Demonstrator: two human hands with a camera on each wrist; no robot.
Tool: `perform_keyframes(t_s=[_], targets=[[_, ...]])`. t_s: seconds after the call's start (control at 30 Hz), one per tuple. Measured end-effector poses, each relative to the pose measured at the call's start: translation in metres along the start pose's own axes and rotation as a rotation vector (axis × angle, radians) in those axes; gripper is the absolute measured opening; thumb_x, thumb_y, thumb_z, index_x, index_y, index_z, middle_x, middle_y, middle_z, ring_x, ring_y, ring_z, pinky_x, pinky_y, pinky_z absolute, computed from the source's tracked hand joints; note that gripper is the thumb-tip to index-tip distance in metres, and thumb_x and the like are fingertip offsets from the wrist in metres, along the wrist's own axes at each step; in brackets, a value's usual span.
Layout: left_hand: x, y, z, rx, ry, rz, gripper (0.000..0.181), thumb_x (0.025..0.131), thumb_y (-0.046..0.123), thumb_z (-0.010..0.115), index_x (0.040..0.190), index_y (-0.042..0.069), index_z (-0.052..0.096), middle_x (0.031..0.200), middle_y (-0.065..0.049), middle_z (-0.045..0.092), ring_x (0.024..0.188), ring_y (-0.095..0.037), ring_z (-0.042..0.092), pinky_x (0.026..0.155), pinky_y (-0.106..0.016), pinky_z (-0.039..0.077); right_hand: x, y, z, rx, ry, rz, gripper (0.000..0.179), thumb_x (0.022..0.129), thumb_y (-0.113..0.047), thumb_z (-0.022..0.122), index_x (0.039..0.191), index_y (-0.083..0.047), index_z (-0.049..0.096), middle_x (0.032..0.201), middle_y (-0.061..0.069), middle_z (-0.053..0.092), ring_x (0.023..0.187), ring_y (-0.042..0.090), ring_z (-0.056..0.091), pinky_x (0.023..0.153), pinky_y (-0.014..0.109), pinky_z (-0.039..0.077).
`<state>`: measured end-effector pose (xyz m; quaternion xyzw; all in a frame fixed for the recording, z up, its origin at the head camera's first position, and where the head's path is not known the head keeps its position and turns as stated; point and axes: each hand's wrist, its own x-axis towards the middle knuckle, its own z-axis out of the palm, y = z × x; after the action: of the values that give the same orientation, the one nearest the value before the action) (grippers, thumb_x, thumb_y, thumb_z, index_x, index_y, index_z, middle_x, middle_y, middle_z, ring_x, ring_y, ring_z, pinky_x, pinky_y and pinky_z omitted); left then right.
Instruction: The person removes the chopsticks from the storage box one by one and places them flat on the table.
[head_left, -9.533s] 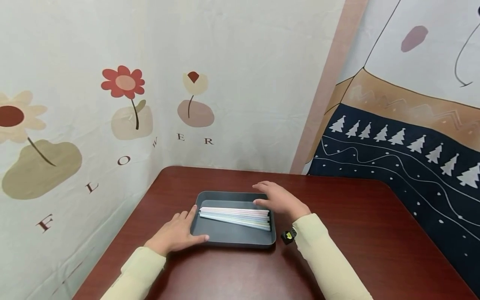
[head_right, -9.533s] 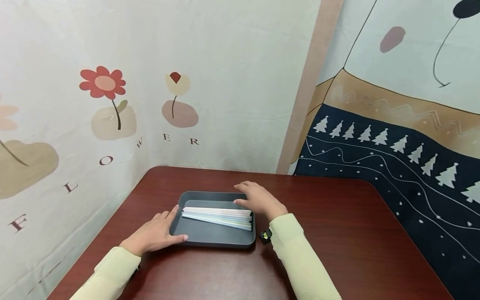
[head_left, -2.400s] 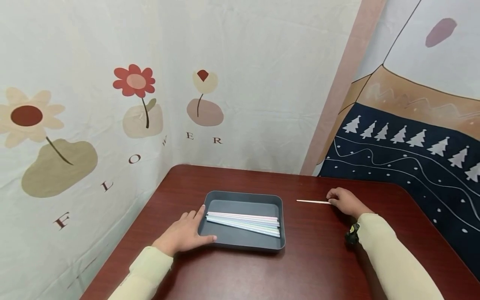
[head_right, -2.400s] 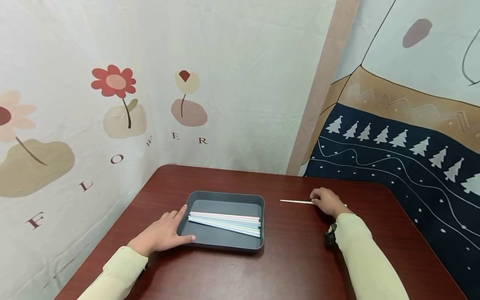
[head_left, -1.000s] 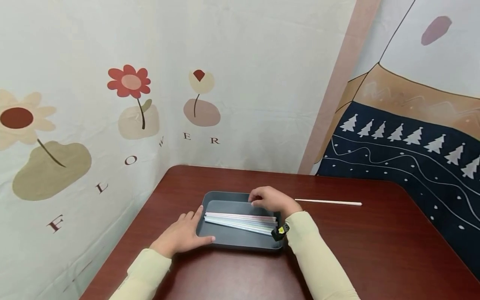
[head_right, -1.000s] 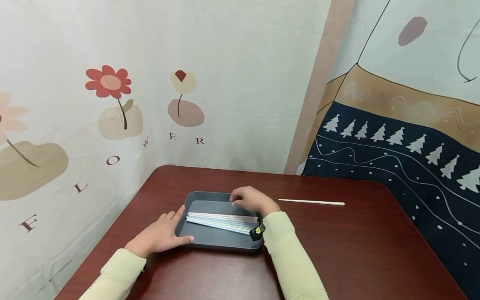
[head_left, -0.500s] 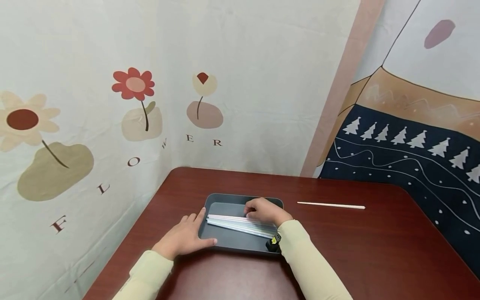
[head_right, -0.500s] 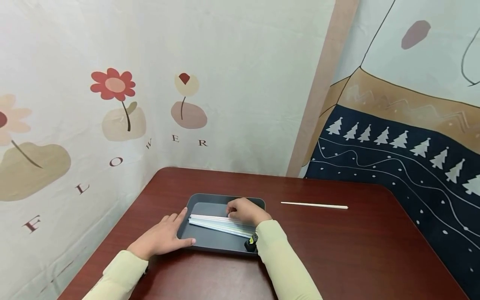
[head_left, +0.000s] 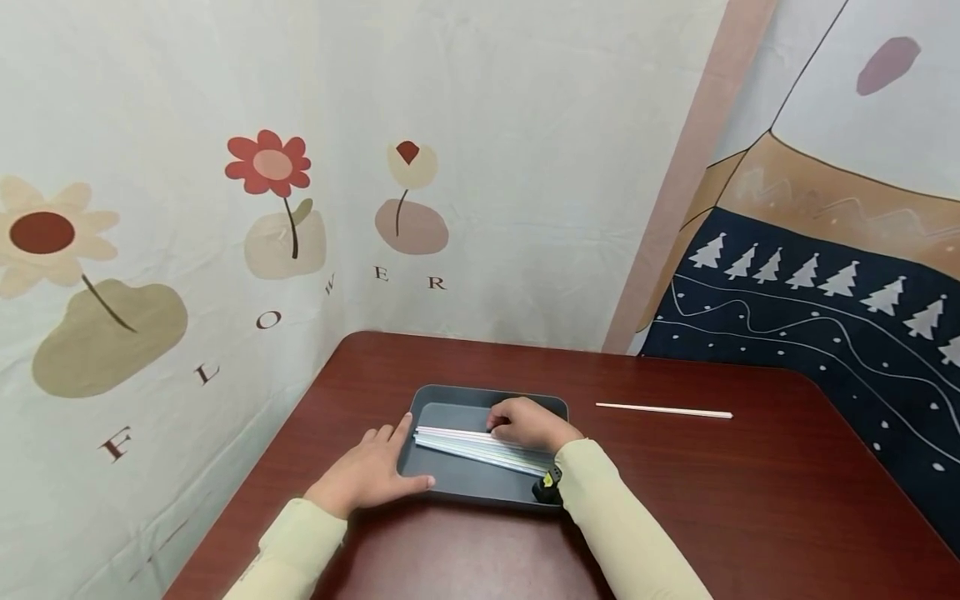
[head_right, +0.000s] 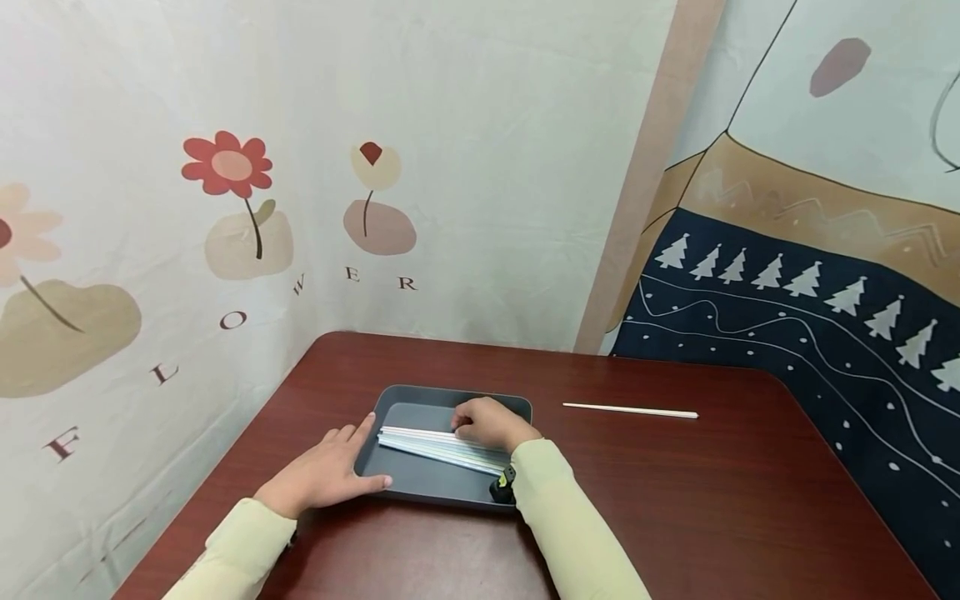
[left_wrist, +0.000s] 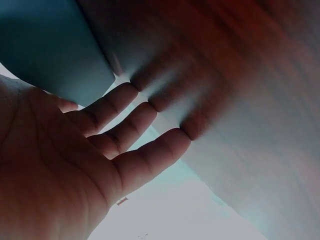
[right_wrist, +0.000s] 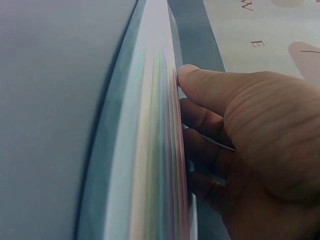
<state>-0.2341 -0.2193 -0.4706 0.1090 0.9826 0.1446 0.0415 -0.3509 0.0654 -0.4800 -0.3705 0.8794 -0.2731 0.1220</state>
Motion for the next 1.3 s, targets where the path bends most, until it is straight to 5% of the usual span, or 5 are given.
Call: perform_keyframes(t_s=[0.8, 1.3], targets=[[-0.0001, -0.0007, 0.0008, 0.002, 0.013, 0.001, 0.12, 0.073, 0.082, 0.06, 0.155, 0.001, 0.028, 0.138, -0.02, 0.049, 0.125, -0.038, 0.047, 0.095, -0.051, 0.045, 0.0013, 0.001, 0.0044, -0.025, 0.038, -0.004, 0.01, 0.098, -0.018, 0.065, 0.092, -0.022, 0.072, 0.079, -0.013, 0.061, 0.066, 0.005, 0.051, 0.065, 0.027, 0.045], [0.0005, -0.0014, 0.0014, 0.012, 0.024, -0.001, 0.121, 0.072, 0.083, 0.06, 0.155, 0.001, 0.029, 0.135, -0.02, 0.051, 0.121, -0.036, 0.049, 0.093, -0.05, 0.046, 0.0009, -0.0059, 0.0027, -0.092, 0.055, -0.013, 0.014, 0.095, -0.009, 0.065, 0.086, -0.018, 0.07, 0.075, -0.01, 0.058, 0.066, 0.007, 0.048, 0.065, 0.027, 0.043]])
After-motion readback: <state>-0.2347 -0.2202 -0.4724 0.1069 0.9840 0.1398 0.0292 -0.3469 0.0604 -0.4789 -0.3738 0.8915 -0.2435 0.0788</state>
